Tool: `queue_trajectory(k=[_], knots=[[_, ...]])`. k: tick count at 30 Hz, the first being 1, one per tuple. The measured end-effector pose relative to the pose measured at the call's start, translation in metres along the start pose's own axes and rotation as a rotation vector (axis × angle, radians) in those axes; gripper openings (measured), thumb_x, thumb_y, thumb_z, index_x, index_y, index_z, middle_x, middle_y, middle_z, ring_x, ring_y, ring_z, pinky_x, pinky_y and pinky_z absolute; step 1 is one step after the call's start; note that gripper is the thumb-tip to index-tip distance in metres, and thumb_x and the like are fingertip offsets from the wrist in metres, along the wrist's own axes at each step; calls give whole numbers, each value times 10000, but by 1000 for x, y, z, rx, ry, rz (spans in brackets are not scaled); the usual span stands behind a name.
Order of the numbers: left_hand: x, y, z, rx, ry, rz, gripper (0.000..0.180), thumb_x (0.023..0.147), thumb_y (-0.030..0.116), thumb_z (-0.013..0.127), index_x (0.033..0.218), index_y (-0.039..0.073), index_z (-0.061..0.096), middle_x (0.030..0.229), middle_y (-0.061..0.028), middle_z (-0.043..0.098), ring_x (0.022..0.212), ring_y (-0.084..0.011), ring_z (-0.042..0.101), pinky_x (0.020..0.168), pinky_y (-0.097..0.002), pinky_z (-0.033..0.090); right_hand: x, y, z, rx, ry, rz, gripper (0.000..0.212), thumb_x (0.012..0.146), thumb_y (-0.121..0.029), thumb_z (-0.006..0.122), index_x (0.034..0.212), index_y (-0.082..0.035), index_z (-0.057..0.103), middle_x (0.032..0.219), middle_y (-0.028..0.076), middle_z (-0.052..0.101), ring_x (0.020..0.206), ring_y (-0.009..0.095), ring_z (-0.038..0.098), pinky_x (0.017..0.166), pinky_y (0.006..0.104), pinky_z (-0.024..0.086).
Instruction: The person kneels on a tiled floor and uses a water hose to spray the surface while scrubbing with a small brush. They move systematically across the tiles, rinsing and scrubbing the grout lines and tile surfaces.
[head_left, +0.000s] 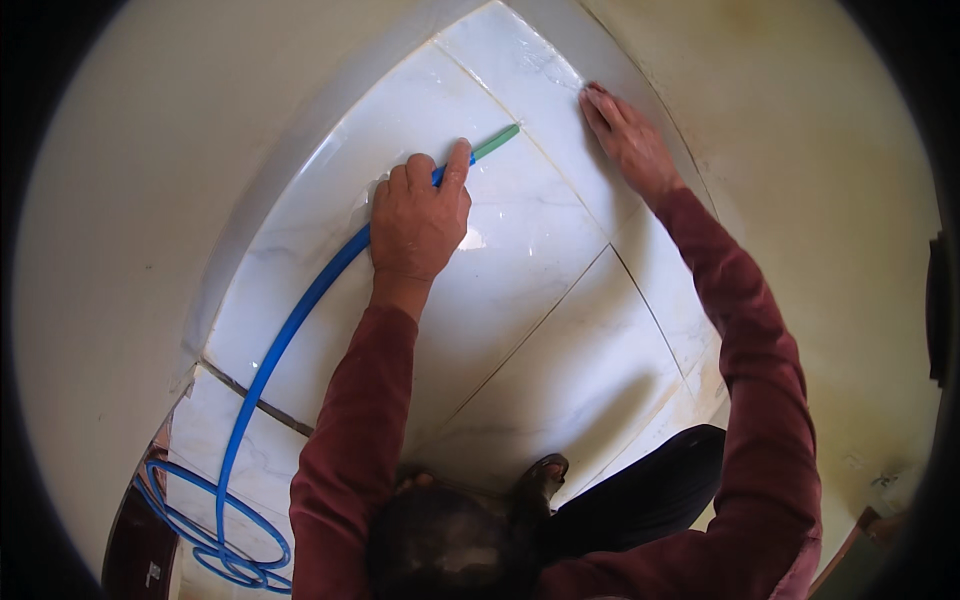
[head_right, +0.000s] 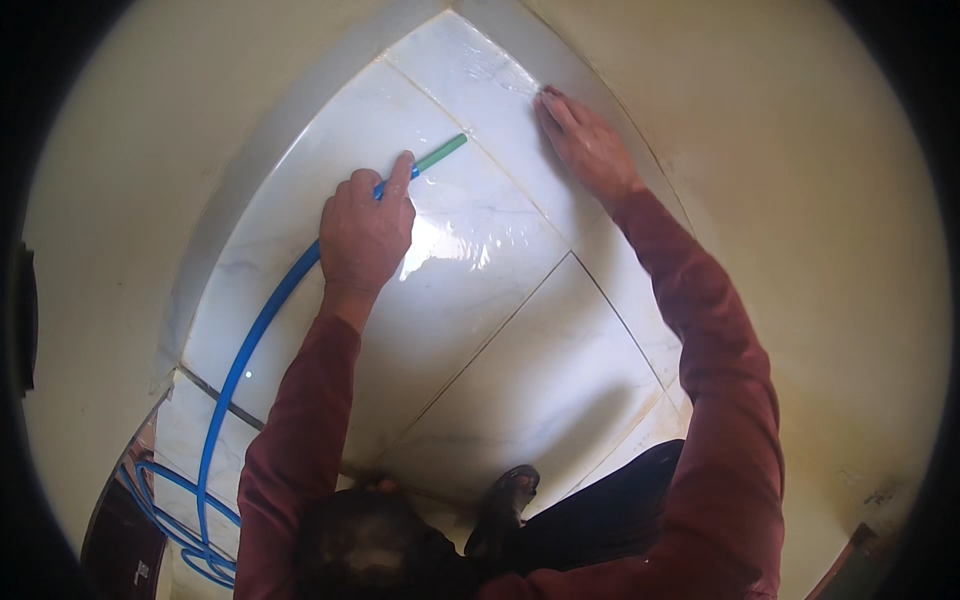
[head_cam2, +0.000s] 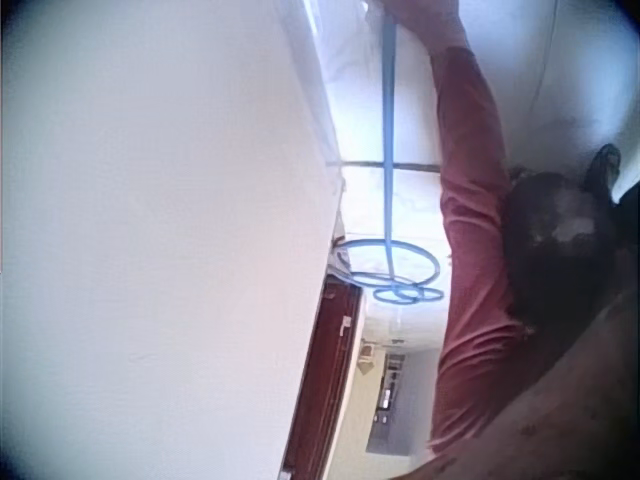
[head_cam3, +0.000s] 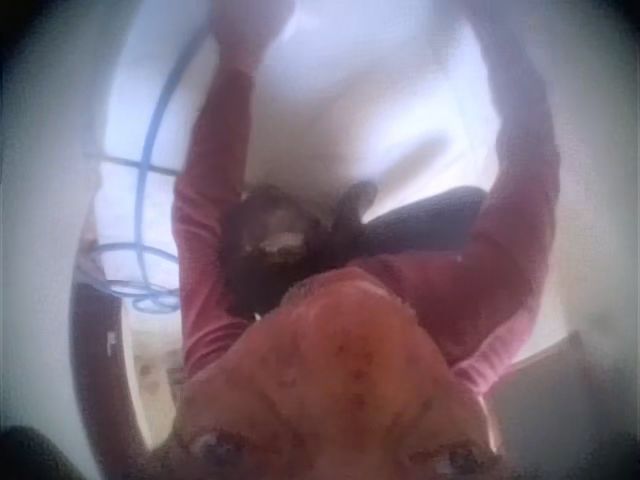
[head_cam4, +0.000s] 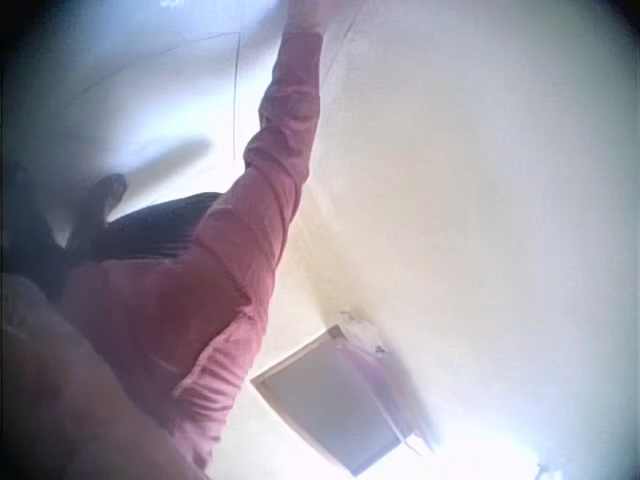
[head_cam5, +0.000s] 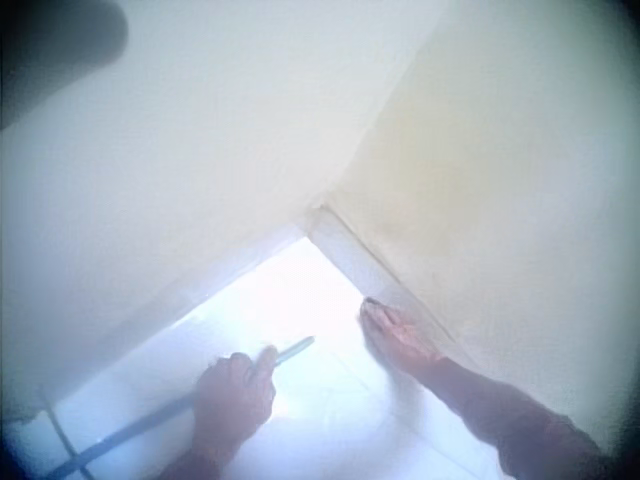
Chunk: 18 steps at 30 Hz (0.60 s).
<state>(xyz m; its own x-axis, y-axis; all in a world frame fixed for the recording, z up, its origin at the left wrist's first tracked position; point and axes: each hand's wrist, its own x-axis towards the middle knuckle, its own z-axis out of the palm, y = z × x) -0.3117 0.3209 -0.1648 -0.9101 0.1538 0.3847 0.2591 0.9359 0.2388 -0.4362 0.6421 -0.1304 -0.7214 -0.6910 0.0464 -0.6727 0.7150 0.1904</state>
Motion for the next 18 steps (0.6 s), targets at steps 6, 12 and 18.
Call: queue_trajectory(k=[6,12,18], knots=[[5,8,0,39,-18,1,460,921,221,733,1375,247,662,951,-35,533,798,-219,566,676,-369,486,10,-9,0,67,-69,135,673,1011,-141,604,1625,-21,357,1627,206,447,1424,364,537,1206,430,455],[-1,5,-1,58,-31,25,466,922,242,729,1379,253,638,948,-37,522,790,-222,557,670,-366,486,-102,-34,-5,293,-83,325,588,1124,-277,491,1657,-65,361,1730,145,312,1581,340,336,1288,441,307],[1,15,-6,111,-83,12,482,912,225,727,1388,245,657,989,-43,554,824,-236,585,698,-380,505,10,-47,23,453,251,323,551,1100,-323,543,1552,-13,487,1603,207,477,1503,391,418,1261,491,318]])
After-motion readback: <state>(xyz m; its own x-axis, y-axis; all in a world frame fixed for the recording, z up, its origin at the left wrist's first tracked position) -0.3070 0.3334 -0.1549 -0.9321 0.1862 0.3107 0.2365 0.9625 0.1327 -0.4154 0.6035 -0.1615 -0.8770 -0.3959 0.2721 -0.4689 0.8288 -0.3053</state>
